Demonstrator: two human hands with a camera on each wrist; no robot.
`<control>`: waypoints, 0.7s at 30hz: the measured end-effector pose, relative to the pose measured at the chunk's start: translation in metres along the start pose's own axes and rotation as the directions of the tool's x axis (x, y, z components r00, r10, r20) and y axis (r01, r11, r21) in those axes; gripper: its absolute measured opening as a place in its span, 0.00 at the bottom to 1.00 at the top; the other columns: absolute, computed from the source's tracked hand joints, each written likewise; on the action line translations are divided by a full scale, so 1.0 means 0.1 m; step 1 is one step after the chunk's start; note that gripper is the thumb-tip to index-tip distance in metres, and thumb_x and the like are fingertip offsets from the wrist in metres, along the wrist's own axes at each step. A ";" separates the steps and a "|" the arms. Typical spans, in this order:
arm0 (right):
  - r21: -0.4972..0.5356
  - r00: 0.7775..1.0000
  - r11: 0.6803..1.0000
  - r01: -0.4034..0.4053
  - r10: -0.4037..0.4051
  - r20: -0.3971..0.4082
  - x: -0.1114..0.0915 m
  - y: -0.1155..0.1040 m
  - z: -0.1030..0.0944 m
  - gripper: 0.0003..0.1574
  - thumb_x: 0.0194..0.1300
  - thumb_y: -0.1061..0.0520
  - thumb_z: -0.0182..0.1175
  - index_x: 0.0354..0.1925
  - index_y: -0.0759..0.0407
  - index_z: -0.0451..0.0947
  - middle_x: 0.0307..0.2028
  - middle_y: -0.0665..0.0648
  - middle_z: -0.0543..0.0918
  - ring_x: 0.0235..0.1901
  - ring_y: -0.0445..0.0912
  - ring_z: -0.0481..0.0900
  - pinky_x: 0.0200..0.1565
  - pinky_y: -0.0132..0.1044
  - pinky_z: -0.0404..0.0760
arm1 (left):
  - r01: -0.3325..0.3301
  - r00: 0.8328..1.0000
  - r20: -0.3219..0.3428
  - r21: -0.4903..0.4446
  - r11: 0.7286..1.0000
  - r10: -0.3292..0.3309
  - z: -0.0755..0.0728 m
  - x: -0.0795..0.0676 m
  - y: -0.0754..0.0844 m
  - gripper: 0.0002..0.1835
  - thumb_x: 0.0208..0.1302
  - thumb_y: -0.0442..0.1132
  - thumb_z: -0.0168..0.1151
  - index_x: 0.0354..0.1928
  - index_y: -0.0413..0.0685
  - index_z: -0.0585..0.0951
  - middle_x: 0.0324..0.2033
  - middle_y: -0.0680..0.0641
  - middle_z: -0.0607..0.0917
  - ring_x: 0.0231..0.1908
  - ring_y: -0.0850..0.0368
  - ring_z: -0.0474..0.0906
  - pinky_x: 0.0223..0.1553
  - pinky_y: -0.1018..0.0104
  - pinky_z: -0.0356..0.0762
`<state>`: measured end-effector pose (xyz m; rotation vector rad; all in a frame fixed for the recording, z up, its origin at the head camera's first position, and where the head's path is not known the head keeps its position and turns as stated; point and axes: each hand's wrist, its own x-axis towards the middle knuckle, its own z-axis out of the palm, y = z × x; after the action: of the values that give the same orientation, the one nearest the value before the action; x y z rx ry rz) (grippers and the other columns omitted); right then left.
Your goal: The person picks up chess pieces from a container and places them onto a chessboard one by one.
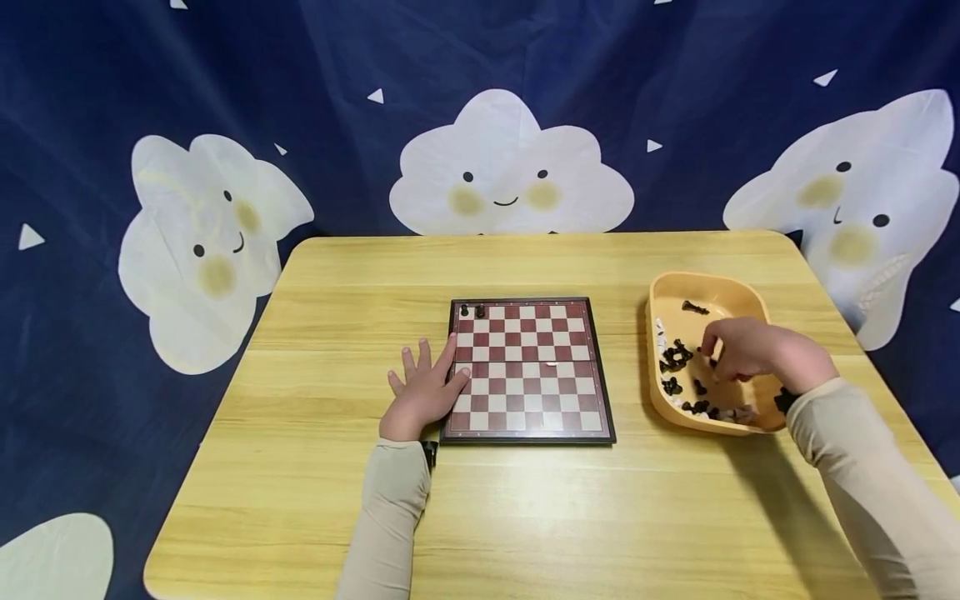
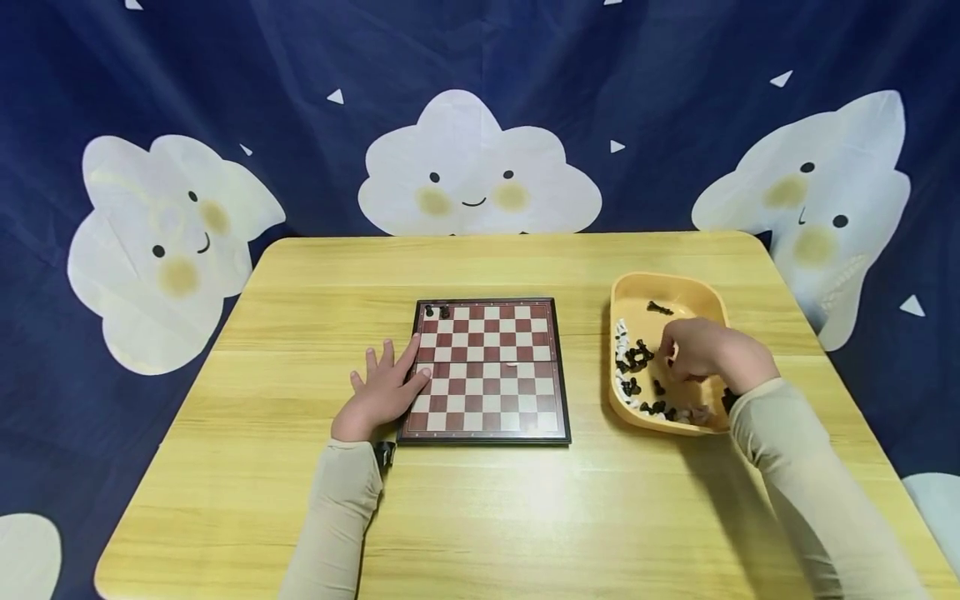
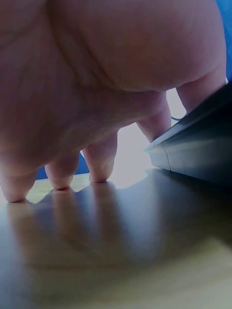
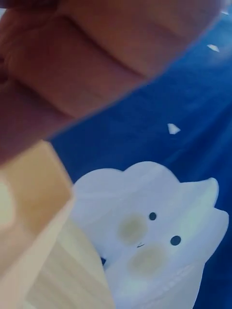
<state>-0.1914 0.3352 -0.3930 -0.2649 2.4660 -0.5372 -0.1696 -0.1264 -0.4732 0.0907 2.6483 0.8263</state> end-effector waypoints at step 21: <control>0.408 0.397 0.043 0.912 -0.344 -0.851 0.05 -1.00 0.16 0.31 0.47 0.95 0.53 0.51 0.85 0.69 0.41 0.74 0.87 0.40 0.56 0.89 0.44 0.39 0.87 | 0.004 1.000 -0.003 0.003 1.000 -0.004 0.02 0.01 -0.01 0.38 0.80 0.59 0.46 0.84 0.63 0.47 0.81 0.33 0.36 0.77 0.31 0.19 0.69 0.25 0.19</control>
<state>-0.1793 0.2385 -0.3637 -1.0031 1.8620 -2.6067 -0.1698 -0.1258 -0.4759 0.0846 2.6519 0.8219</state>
